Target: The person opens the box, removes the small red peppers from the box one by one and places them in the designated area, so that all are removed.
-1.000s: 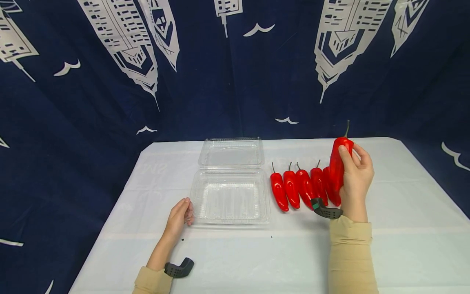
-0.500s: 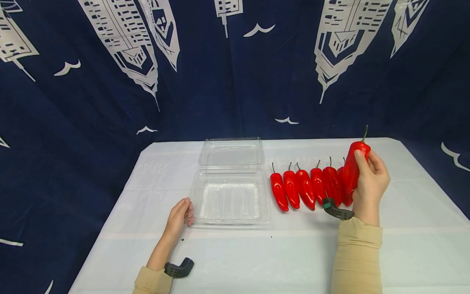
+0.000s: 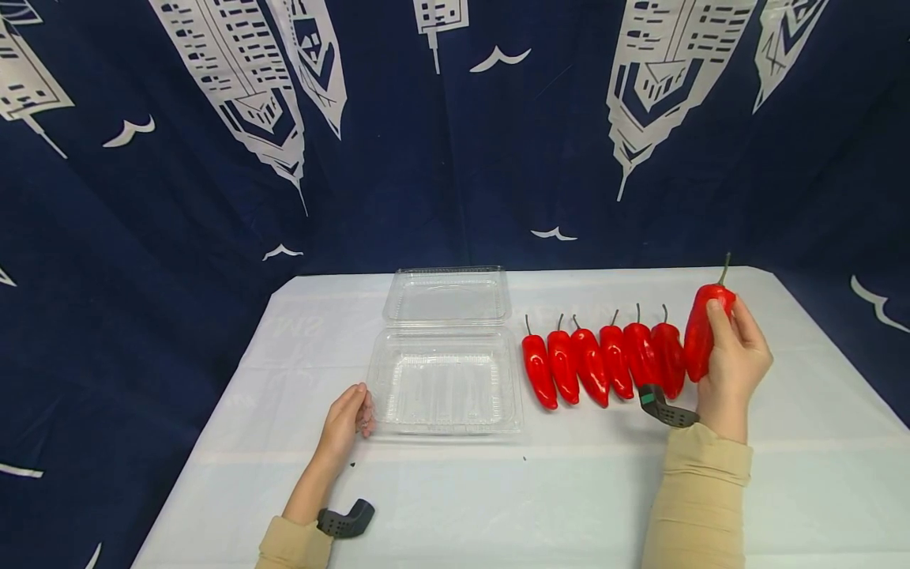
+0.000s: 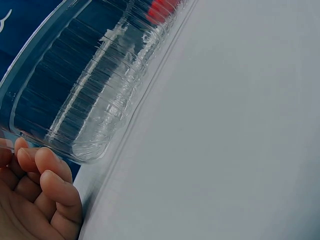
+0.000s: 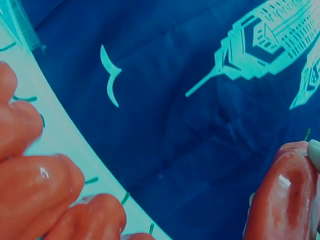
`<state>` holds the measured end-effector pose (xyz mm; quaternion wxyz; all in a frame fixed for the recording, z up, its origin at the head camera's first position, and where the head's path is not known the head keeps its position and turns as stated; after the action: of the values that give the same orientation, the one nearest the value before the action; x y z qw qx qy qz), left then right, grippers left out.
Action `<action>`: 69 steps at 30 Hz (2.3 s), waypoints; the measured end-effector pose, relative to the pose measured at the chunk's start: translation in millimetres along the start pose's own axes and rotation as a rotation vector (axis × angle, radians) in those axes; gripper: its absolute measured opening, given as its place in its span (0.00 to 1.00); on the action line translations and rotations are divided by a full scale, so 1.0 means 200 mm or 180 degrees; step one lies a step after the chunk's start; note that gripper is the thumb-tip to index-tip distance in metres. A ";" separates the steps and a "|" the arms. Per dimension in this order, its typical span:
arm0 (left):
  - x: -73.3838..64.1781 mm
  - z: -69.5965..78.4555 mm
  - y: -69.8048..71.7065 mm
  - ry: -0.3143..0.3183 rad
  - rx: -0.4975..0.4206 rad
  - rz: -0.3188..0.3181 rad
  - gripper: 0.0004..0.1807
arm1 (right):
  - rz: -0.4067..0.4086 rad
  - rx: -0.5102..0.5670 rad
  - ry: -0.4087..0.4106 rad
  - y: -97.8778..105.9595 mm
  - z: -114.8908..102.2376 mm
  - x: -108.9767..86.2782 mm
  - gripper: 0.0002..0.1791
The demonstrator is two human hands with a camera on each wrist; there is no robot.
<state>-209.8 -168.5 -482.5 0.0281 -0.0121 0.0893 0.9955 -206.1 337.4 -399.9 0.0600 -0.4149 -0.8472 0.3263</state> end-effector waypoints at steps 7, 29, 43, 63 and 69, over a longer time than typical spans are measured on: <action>0.00 0.00 0.00 -0.0010 0.0027 0.0057 0.19 | 0.0155 -0.0170 -0.0186 0.07 0.00 0.05 0.32; -0.01 0.01 0.00 0.0004 0.0021 0.0069 0.18 | 0.0391 -0.0975 -0.0472 0.21 0.09 0.14 0.34; -0.01 0.00 0.00 -0.0023 0.0033 0.0077 0.18 | 0.0399 -0.1511 -0.0564 0.24 0.16 0.20 0.41; -0.07 0.15 -0.02 0.0000 0.0058 -0.0021 0.17 | 0.0151 -0.1987 -0.0416 0.23 0.20 0.22 0.30; -0.07 0.15 -0.02 0.0047 0.0037 -0.0007 0.17 | 0.0251 -0.2044 -0.0204 0.22 0.22 0.21 0.29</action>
<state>-195.8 -160.1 -454.3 0.0286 -0.0193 0.0952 0.9949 -219.9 366.4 -468.0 -0.1133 -0.4346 -0.8916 0.0574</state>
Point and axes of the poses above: each hand's wrist, its own x-axis towards the middle knuckle, its own y-axis out of the back of the hand, z = x × y, the point moved 3 cm from there along x, towards the middle knuckle, and after that the axes turned 6 degrees about x, right-handed, at the moved point
